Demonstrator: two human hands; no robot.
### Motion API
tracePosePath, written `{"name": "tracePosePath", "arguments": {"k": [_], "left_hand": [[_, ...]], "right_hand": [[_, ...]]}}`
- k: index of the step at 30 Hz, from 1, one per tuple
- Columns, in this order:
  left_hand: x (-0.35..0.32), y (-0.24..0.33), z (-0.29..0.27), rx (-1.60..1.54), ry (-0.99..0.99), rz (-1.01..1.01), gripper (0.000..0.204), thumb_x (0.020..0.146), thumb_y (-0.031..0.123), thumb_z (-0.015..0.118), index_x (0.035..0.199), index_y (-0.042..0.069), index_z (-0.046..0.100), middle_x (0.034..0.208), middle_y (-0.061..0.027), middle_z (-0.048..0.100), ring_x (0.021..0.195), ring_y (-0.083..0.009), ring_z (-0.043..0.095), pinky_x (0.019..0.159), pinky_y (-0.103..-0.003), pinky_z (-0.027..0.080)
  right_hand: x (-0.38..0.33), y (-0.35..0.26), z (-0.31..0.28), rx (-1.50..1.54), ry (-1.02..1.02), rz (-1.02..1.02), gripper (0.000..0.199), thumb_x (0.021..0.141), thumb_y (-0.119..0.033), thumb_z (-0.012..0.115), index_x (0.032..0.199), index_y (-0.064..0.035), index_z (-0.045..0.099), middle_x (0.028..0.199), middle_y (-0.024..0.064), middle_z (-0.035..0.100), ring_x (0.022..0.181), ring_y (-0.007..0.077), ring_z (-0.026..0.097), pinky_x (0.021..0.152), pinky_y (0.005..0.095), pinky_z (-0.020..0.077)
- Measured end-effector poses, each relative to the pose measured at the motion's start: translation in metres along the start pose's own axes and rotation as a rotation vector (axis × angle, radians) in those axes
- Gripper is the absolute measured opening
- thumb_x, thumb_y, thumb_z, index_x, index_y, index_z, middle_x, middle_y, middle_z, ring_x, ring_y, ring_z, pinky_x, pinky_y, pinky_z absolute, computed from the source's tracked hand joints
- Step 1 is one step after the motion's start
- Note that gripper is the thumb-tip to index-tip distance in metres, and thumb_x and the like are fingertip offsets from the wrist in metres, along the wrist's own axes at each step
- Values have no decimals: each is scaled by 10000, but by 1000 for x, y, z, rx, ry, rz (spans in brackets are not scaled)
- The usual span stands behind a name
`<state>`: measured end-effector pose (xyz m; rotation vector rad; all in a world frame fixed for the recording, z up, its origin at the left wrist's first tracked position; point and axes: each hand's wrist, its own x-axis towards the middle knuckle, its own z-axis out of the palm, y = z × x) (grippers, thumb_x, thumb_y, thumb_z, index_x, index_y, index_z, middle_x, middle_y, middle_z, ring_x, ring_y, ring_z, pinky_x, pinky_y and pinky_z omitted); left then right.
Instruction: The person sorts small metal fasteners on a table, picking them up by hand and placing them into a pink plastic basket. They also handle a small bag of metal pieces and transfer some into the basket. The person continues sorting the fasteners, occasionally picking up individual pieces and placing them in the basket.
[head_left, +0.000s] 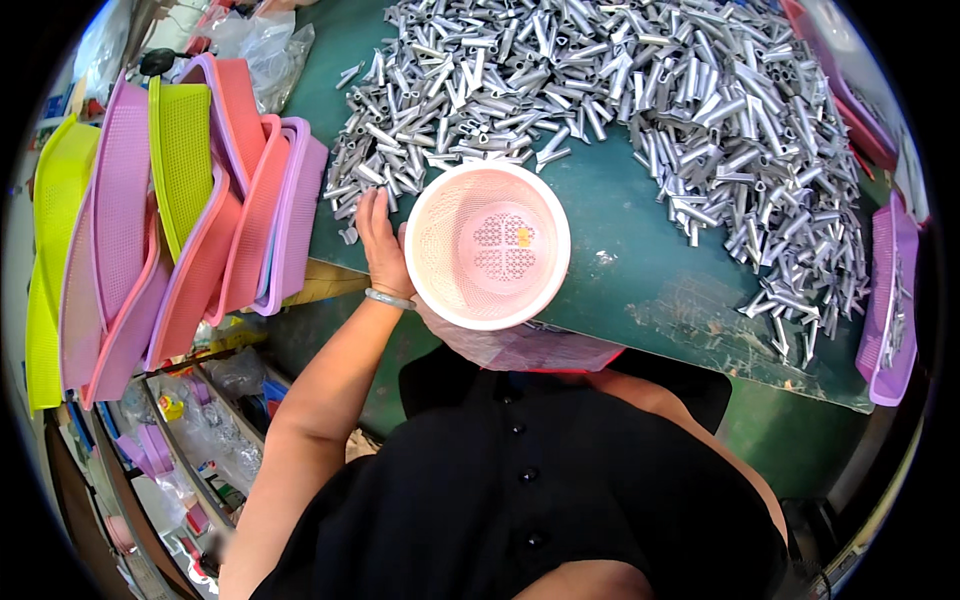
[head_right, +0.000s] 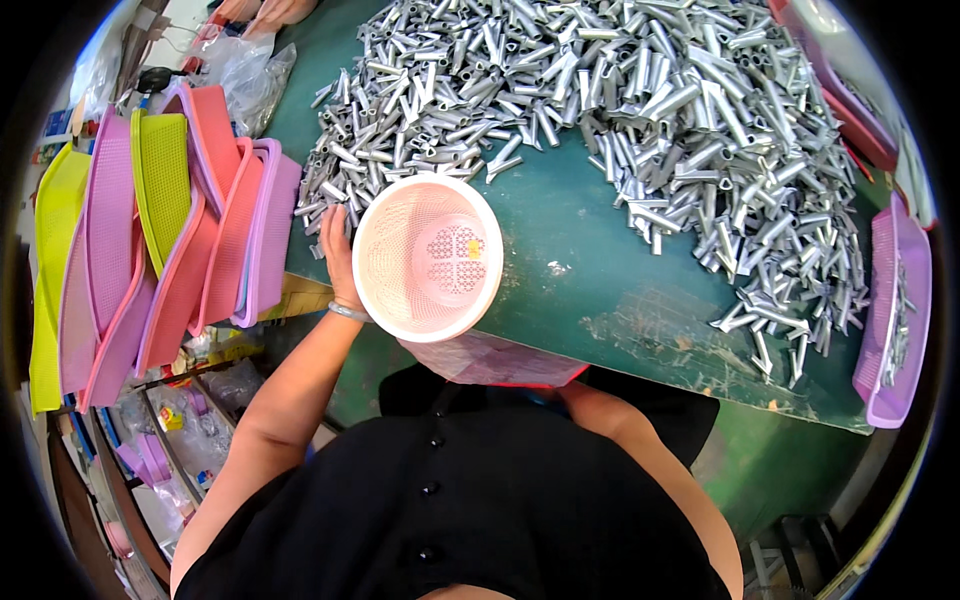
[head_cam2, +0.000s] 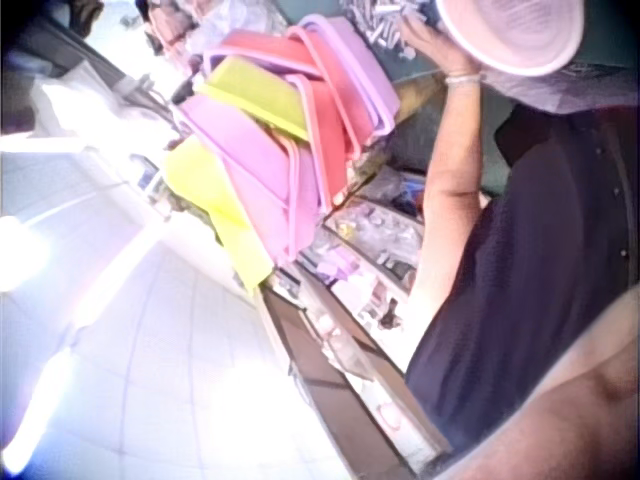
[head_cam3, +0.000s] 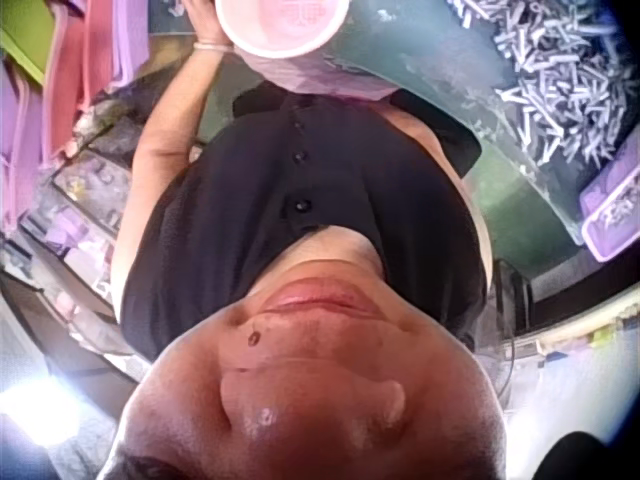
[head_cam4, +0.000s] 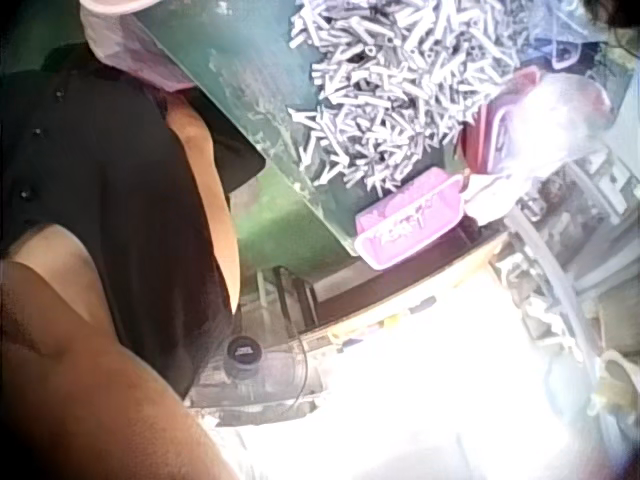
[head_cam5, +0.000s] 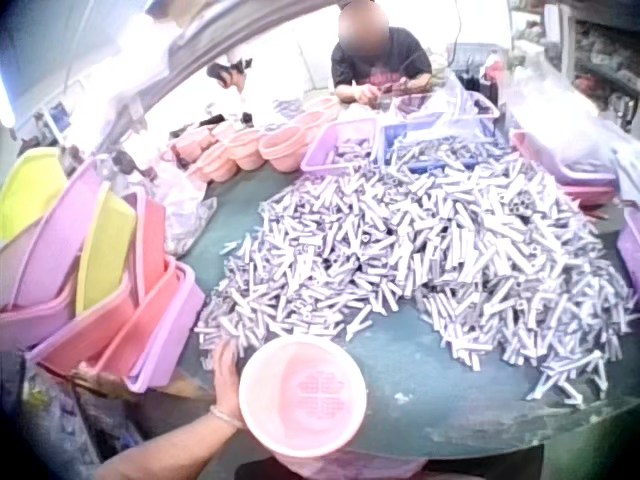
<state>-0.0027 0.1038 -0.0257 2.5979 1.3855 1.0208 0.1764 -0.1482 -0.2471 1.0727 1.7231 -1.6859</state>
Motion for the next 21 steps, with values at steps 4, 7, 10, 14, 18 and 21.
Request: {"name": "tracePosePath", "arguments": {"k": [4,7,10,14,18,21], "left_hand": [[2,4,0,16,-47,-18,549,792,3,496,1314,7,325,1319,-233,339,1223,-422,311,1032,-486,233],[1,5,-2,36,-31,-7,566,775,-16,504,1310,7,322,1318,-235,334,1221,-425,305,1026,-488,232],[0,5,-4,53,8,28,556,779,-13,495,1307,4,322,1312,-236,336,1215,-425,308,1024,-483,234],[-4,-1,5,23,69,66,526,793,4,487,1298,3,338,1299,-240,348,1214,-422,310,1028,-468,238],[-10,-3,-2,39,98,94,508,796,13,492,1285,-5,356,1291,-237,361,1206,-423,319,1031,-465,237],[-6,-4,9,-2,153,122,489,787,13,488,1264,-13,384,1273,-242,380,1200,-426,330,1034,-467,235]], "right_hand": [[-16,11,-9,-13,22,40,383,824,-244,460,1108,-10,569,1150,196,565,1071,305,536,906,365,412],[-20,17,-12,-32,30,51,388,830,-251,463,1116,-10,563,1154,196,563,1074,304,534,909,366,409],[-21,19,-16,-59,58,58,392,835,-258,467,1124,-10,557,1158,196,561,1076,304,532,912,368,407],[-23,23,-23,-60,97,56,398,841,-267,471,1135,-9,548,1163,196,557,1080,304,529,916,370,404],[-56,18,-39,-75,170,54,405,848,-277,475,1145,-9,540,1168,196,554,1084,303,527,920,372,401],[-107,23,-32,-25,344,6,411,853,-284,478,1153,-9,534,1172,195,552,1086,303,525,923,373,399]]}}
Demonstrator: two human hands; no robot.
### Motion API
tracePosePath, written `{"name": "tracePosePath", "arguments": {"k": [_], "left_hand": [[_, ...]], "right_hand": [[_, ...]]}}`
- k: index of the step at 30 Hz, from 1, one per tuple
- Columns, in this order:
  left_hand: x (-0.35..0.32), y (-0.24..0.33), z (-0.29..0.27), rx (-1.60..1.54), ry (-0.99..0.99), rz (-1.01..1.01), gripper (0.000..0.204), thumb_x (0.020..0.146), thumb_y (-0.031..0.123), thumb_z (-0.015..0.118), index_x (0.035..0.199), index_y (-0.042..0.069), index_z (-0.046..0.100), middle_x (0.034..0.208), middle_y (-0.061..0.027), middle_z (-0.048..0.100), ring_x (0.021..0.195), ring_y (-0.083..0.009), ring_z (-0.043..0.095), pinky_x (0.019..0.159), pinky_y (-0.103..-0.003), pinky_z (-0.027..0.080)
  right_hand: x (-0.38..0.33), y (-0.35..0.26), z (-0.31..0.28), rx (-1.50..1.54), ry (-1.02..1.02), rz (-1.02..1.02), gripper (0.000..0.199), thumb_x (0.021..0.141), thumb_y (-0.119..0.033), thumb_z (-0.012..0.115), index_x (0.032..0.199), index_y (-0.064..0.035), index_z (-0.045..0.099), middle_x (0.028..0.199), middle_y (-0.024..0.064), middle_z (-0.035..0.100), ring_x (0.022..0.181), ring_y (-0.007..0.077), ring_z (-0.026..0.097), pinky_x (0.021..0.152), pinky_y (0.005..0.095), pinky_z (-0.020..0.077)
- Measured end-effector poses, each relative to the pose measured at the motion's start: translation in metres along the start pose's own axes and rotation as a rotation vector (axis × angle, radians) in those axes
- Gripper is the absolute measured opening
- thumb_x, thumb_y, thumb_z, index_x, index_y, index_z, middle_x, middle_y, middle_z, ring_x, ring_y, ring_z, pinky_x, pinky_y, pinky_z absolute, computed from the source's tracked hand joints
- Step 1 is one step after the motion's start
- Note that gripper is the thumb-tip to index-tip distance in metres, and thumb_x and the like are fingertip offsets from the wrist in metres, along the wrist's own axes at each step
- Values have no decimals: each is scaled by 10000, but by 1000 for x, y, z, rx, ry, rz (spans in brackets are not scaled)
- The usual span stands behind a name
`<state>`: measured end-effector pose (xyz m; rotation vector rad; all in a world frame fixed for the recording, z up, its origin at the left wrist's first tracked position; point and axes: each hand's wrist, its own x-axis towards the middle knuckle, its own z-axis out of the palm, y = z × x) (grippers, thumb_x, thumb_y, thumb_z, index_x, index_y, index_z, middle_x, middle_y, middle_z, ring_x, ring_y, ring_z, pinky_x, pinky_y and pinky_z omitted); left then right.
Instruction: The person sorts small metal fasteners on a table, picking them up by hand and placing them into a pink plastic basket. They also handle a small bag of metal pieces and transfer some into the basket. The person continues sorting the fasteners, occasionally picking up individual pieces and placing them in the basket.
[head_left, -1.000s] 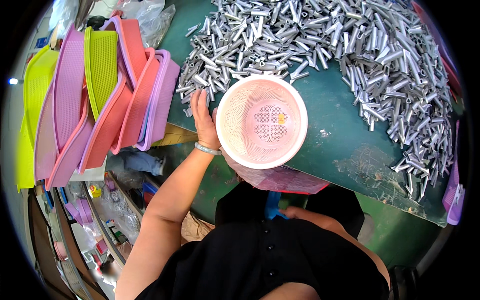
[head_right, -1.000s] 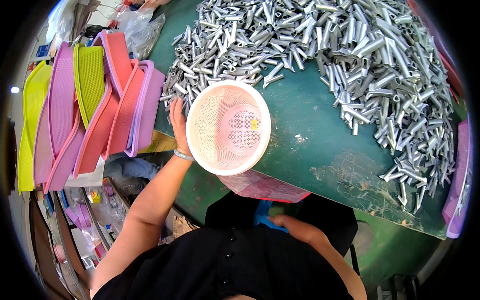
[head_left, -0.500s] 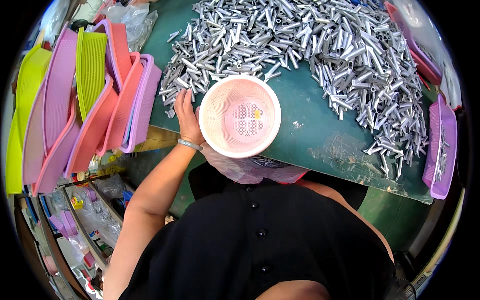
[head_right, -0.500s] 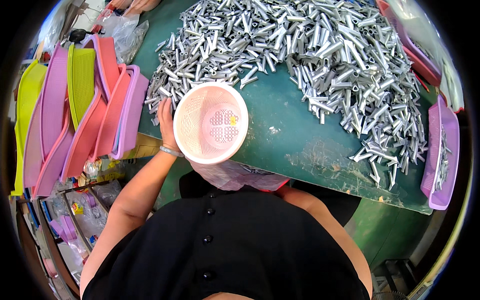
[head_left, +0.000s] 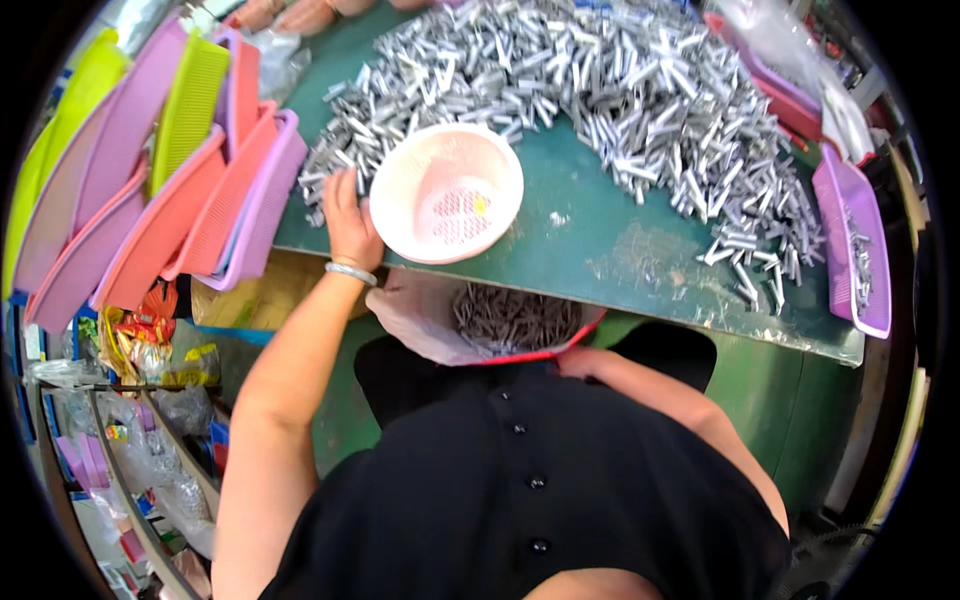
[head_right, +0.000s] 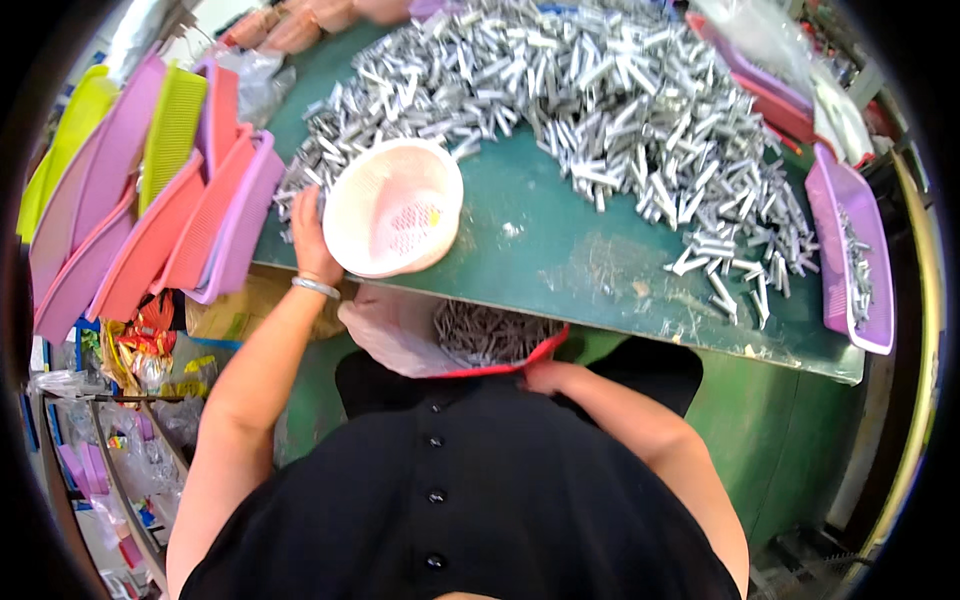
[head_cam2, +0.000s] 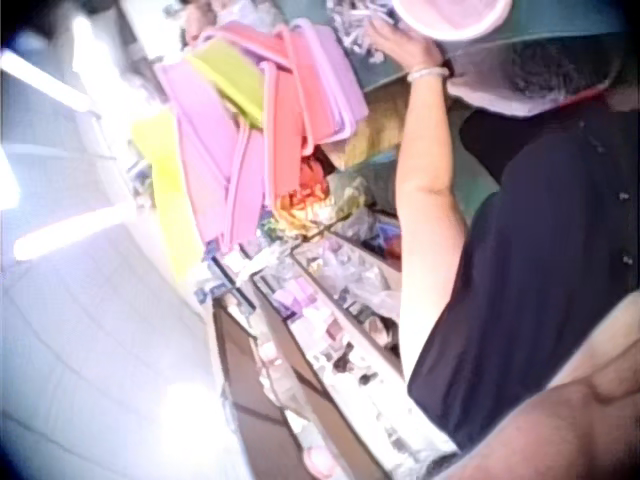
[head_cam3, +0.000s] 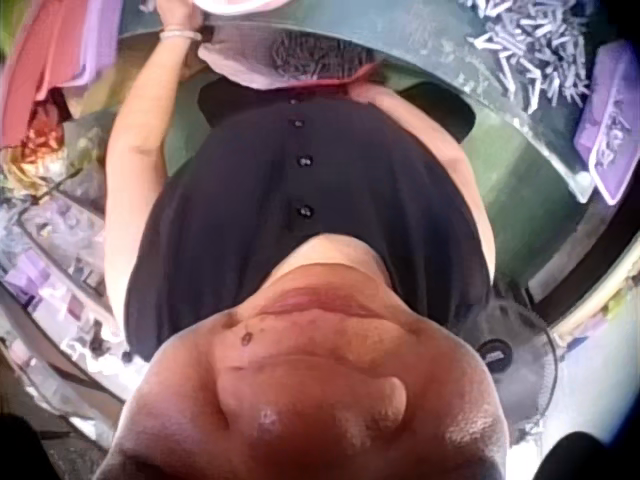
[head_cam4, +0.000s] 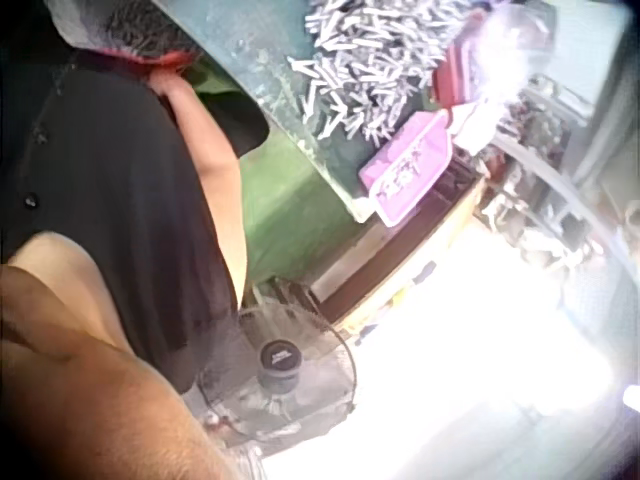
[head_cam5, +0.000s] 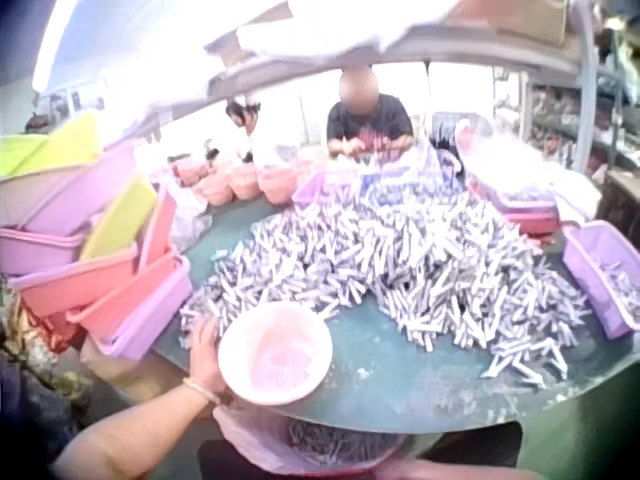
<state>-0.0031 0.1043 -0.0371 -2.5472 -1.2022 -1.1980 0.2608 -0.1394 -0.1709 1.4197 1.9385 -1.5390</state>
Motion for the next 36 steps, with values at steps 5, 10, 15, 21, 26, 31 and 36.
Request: {"name": "tracePosePath", "arguments": {"k": [5,10,15,21,26,31,36], "left_hand": [[0,3,-5,49,26,-73,478,772,24,514,1238,0,410,1256,-229,392,1208,-424,324,1032,-479,234],[-2,5,-4,40,28,-99,482,793,46,509,1260,25,391,1270,-220,372,1226,-425,294,1036,-488,219],[0,9,-3,-8,30,-79,454,800,47,501,1242,15,403,1272,-222,370,1226,-441,288,1030,-507,221],[1,13,-20,-34,-29,-149,416,807,77,512,1214,21,444,1275,-230,375,1228,-454,283,1025,-541,201],[2,12,-26,-99,-105,-225,445,807,116,526,1237,44,440,1314,-221,342,1256,-452,248,1038,-557,160],[9,13,-27,-149,-163,-236,454,772,96,553,1212,21,470,1313,-227,349,1246,-460,256,1026,-555,165],[8,10,-29,-162,-189,-277,463,773,121,562,1215,20,472,1318,-226,347,1255,-453,251,1028,-556,152]], "right_hand": [[-137,-52,-48,97,524,-324,288,820,-181,582,1069,-37,597,1019,175,620,936,337,594,836,372,465],[-171,-140,-119,-122,997,-441,650,785,-109,636,1353,-110,318,719,104,607,616,281,601,589,353,483],[-133,-157,-168,-510,1034,-323,430,820,-217,593,1198,-88,432,778,151,606,699,349,599,605,435,477],[-158,-177,-248,-318,1058,-463,217,790,-151,638,978,-48,604,759,159,630,687,297,640,615,358,507],[-110,-224,-424,-245,1226,-430,239,843,-233,586,927,-13,623,600,80,579,547,119,556,530,276,445],[66,-201,-600,-279,1363,-409,303,809,-246,585,1019,-29,609,861,180,649,786,303,635,688,377,495],[178,-211,-621,-302,1322,-114,349,817,-219,547,1118,-45,577,1034,226,605,949,329,602,796,390,480]]}}
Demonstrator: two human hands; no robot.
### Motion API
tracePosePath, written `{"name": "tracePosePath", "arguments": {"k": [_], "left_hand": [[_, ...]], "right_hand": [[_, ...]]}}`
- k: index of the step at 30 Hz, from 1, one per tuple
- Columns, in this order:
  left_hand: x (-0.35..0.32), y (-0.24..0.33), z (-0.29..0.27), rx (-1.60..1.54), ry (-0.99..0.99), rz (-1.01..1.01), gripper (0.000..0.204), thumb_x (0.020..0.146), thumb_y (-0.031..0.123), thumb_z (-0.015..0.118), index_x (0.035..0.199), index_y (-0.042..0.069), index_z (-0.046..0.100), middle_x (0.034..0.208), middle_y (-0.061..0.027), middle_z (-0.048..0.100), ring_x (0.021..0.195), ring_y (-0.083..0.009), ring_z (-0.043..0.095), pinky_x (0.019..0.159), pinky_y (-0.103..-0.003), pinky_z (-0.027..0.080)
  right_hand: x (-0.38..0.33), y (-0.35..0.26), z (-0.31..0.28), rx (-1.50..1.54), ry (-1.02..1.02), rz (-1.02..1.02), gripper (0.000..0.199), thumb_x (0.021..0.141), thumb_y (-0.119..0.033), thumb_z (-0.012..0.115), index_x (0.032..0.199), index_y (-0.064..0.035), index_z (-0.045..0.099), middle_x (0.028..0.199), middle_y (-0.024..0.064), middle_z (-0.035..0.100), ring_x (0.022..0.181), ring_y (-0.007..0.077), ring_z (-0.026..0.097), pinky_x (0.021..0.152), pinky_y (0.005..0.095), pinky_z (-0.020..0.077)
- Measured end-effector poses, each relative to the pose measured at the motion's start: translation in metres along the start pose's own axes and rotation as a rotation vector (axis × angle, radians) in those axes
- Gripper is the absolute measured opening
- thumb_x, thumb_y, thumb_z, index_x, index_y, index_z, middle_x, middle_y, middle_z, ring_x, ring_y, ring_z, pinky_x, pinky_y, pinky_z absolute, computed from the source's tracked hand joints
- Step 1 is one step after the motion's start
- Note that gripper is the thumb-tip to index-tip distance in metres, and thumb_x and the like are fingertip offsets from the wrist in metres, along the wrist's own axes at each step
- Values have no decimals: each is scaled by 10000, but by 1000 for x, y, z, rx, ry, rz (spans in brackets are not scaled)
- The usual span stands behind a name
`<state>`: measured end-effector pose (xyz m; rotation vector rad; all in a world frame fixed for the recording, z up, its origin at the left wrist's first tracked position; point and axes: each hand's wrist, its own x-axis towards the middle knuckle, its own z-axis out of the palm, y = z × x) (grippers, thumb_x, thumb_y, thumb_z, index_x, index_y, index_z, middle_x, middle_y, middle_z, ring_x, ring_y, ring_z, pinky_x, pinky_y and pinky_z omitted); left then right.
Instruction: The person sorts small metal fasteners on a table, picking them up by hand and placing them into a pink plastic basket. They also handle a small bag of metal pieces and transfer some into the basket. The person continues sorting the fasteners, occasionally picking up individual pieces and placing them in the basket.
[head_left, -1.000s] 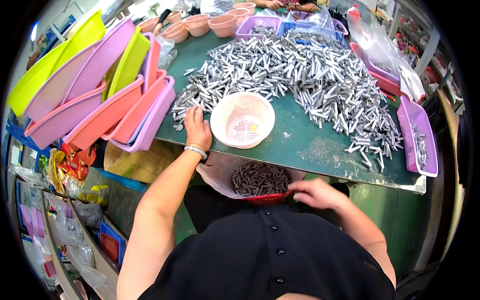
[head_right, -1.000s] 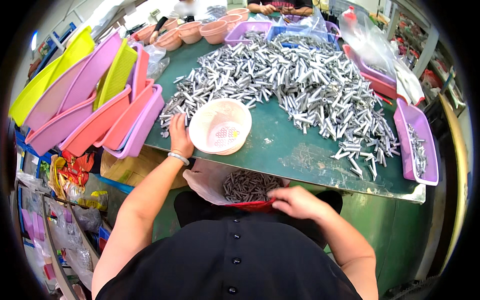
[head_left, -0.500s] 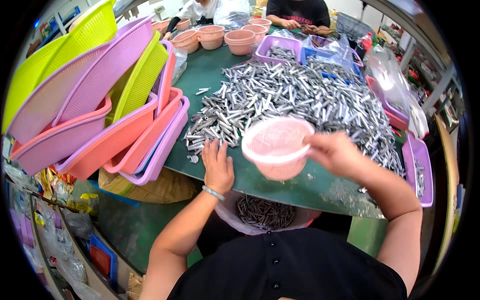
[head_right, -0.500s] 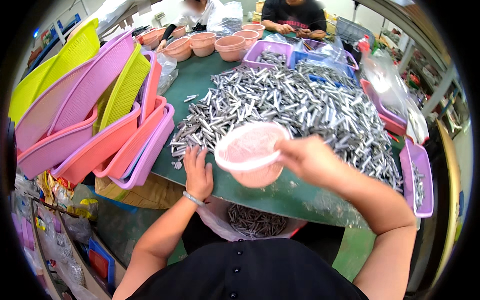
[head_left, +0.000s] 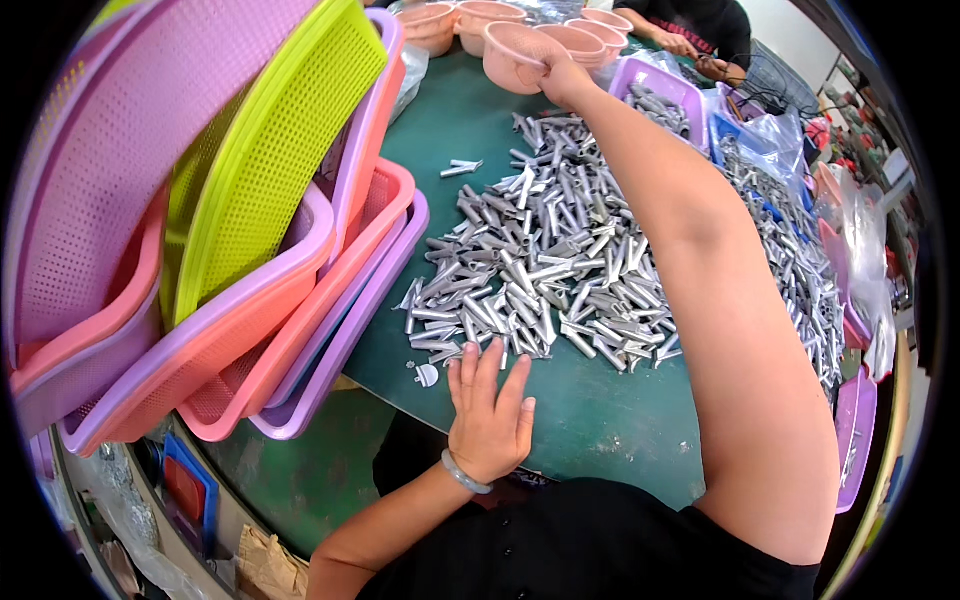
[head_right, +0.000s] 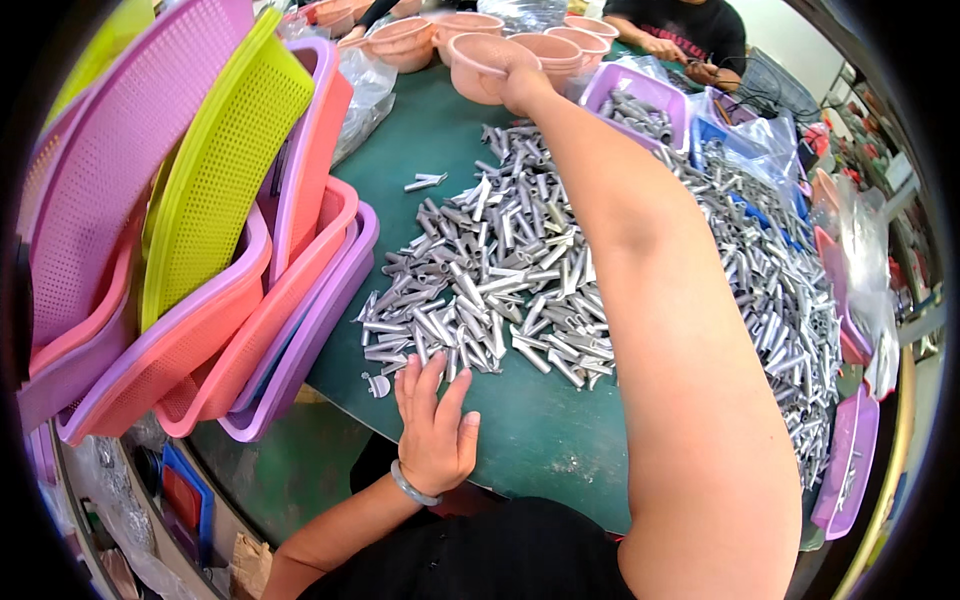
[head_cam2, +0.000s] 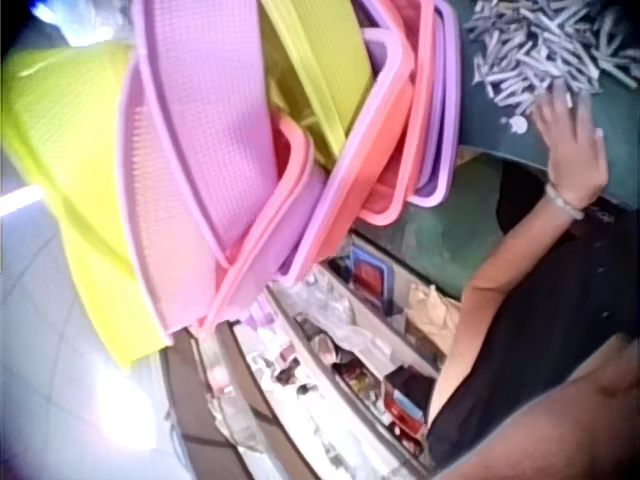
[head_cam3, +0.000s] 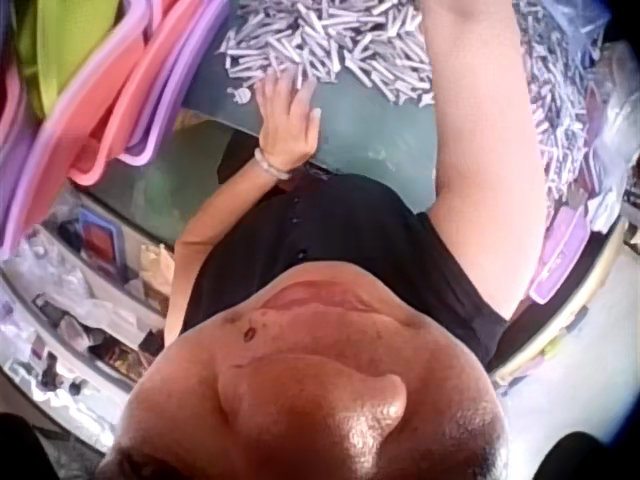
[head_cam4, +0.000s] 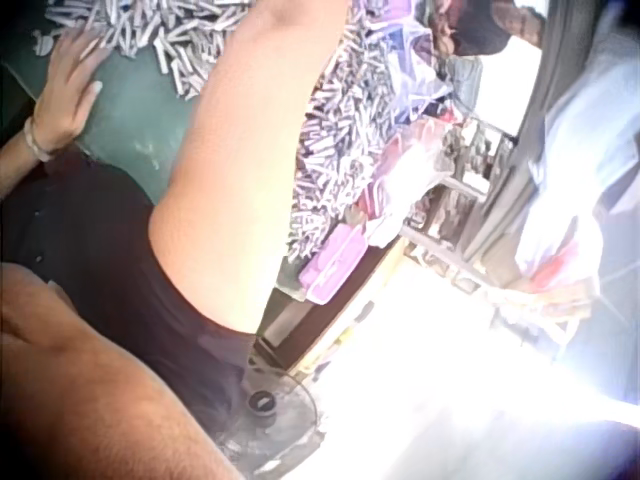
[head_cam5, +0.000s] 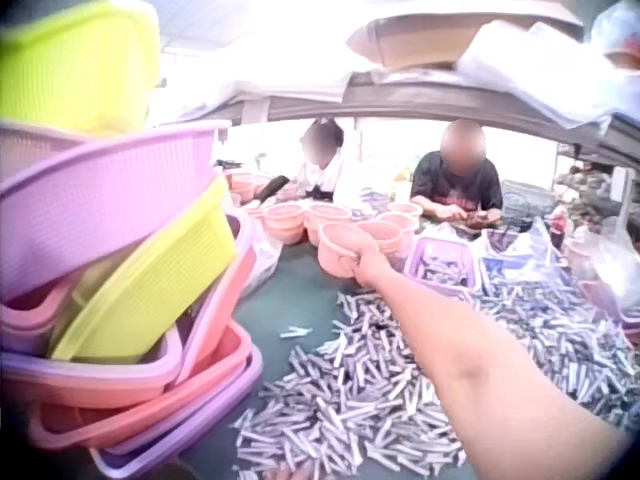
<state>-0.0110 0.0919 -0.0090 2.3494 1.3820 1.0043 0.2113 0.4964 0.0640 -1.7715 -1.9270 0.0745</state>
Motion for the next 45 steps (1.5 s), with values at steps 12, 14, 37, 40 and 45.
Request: {"name": "tracePosePath", "arguments": {"k": [12,14,37,40,45], "left_hand": [[-1,1,7,69,35,31,457,791,109,534,1233,22,456,1334,-208,349,1272,-435,248,1037,-538,164],[0,-1,8,113,72,49,446,793,95,530,1227,19,458,1320,-210,366,1269,-430,257,1040,-523,176],[0,21,2,230,223,328,326,650,97,615,959,9,560,970,-192,531,947,-376,489,841,-480,379],[-4,31,6,182,172,319,372,673,131,633,1022,27,558,1084,-177,498,1046,-370,449,879,-471,367],[-9,57,21,73,2,282,388,735,153,647,1091,50,533,1185,-176,466,1194,-391,371,1004,-477,290]], "right_hand": [[-75,38,-102,40,-150,-281,315,760,-175,578,1061,-87,608,877,113,658,756,247,622,708,353,485],[-144,4,-171,29,-226,-250,272,752,-150,569,1017,-107,617,847,83,656,739,185,607,714,318,472],[-443,118,-237,-478,129,-94,538,659,-387,706,1136,-162,595,1264,149,484,1126,420,444,944,502,348],[-453,102,-236,-495,102,-23,553,617,-289,733,1128,-143,582,1265,115,479,1112,374,443,921,485,344],[-462,100,-230,-501,142,-23,539,600,-234,756,1099,-117,590,1247,115,487,1085,351,454,913,463,345]]}}
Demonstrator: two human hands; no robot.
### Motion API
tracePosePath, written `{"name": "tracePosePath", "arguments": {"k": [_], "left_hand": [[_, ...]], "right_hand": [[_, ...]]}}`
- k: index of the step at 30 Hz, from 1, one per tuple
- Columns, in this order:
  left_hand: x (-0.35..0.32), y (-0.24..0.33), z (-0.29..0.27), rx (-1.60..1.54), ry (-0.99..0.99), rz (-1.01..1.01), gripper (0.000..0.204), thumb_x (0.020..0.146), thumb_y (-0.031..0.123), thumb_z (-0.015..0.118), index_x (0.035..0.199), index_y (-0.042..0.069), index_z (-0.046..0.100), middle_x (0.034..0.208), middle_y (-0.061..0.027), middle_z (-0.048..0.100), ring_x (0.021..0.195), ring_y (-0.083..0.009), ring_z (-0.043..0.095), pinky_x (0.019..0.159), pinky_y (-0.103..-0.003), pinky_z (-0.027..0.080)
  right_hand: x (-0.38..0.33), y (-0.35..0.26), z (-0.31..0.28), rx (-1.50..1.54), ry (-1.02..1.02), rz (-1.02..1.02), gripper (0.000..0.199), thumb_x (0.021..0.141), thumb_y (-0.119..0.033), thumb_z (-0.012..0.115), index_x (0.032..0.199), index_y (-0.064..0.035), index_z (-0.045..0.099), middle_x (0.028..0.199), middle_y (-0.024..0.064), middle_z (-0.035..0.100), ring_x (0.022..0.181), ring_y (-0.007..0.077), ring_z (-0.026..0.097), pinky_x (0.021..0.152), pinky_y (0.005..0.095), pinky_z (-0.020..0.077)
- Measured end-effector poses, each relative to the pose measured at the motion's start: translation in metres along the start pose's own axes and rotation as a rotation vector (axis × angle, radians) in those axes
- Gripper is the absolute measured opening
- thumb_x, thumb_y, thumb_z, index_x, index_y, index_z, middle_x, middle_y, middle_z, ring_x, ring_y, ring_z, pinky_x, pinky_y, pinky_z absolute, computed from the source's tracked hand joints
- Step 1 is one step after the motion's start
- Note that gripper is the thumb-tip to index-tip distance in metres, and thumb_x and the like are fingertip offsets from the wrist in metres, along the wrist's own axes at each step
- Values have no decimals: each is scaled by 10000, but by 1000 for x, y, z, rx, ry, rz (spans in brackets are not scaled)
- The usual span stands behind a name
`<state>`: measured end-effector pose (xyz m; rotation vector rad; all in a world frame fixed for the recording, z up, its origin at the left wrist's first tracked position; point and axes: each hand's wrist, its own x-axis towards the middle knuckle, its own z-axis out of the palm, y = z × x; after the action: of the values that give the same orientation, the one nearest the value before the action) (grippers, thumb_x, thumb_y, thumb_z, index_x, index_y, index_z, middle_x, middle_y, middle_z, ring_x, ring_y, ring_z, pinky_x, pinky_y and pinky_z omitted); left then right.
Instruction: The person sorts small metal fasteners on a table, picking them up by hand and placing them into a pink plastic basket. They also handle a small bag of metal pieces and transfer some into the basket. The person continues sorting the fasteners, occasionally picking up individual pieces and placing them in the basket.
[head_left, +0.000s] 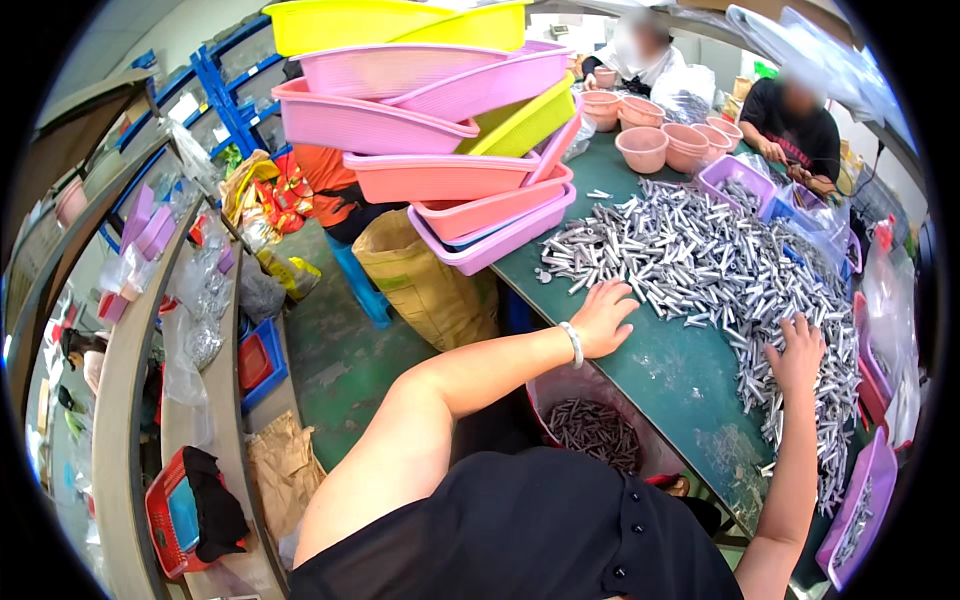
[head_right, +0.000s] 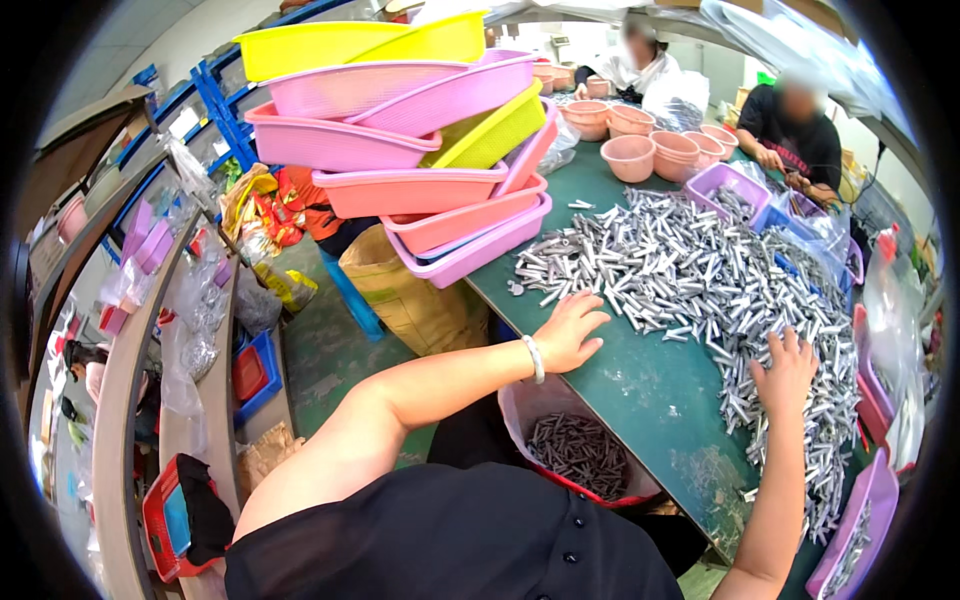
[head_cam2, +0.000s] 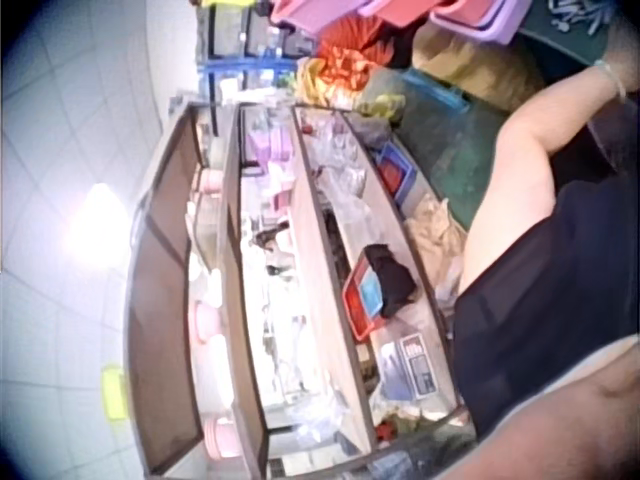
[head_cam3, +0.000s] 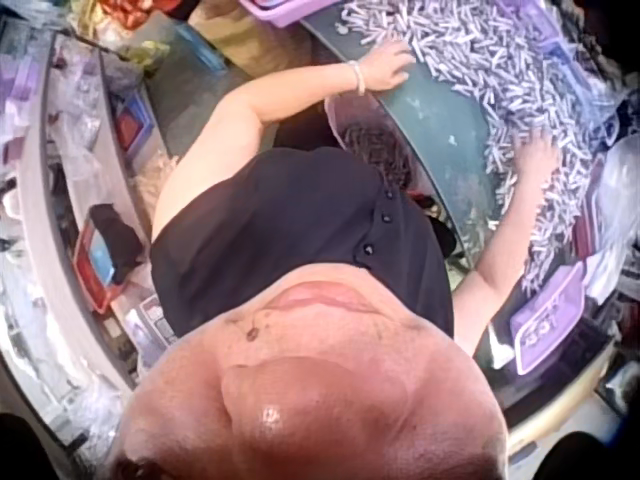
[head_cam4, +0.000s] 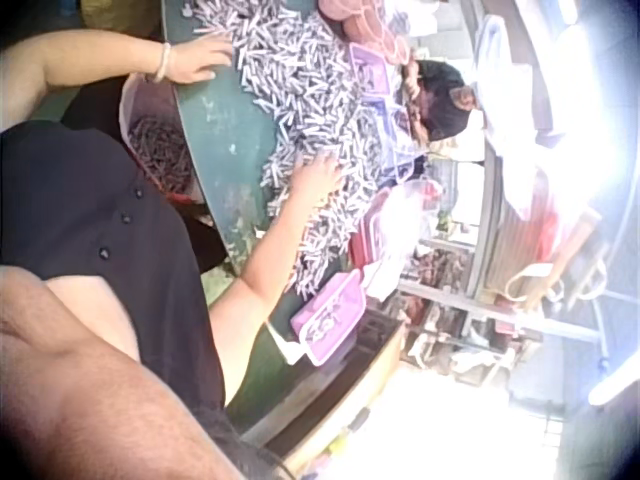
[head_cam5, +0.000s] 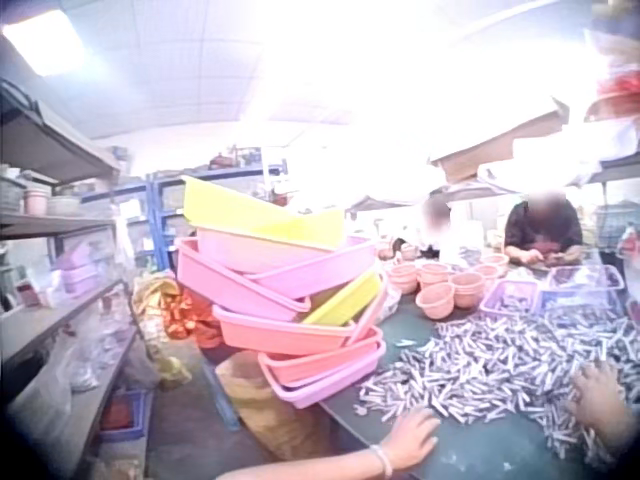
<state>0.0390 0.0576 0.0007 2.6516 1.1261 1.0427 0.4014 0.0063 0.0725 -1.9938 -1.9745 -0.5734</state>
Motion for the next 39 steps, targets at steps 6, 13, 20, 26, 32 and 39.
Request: {"name": "tracePosePath", "arguments": {"k": [6,13,20,26,32,39], "left_hand": [[26,22,11,-48,-133,65,375,709,155,654,1050,32,559,1123,-168,520,1095,-350,458,928,-428,367],[44,74,46,-133,-253,166,456,759,183,636,1172,40,509,1189,-181,483,1152,-347,420,976,-434,331],[74,99,67,-206,-279,171,528,765,202,637,1224,11,459,1226,-206,462,1137,-360,443,978,-406,348],[88,113,91,-270,-335,137,578,770,217,639,1262,4,424,1208,-212,482,1099,-369,476,948,-400,380],[85,128,101,-256,-450,185,509,760,231,641,1194,5,499,1156,-201,528,1029,-355,520,898,-397,408],[87,130,103,-348,-418,120,483,761,215,634,1183,14,513,1165,-176,529,1111,-338,470,969,-415,326]], "right_hand": [[0,-5,12,-24,152,-141,480,640,-259,729,1086,-159,582,1116,70,527,1010,311,485,811,463,402],[-18,-11,3,99,156,-168,457,661,-125,684,1098,-168,558,1147,69,510,1035,258,498,827,425,398],[-39,-14,9,193,115,-202,358,684,-42,579,1035,-114,578,1062,58,542,1012,245,511,792,389,420],[-57,-12,-2,277,116,-201,230,696,-46,611,925,-57,609,1109,93,531,1048,277,497,853,380,437],[-78,-5,-7,608,71,-53,380,700,-4,645,1061,-109,585,1179,150,485,1047,334,511,868,393,451],[-84,15,-4,1167,167,298,449,726,20,641,1161,-55,558,1086,51,581,976,127,538,862,261,438]]}}
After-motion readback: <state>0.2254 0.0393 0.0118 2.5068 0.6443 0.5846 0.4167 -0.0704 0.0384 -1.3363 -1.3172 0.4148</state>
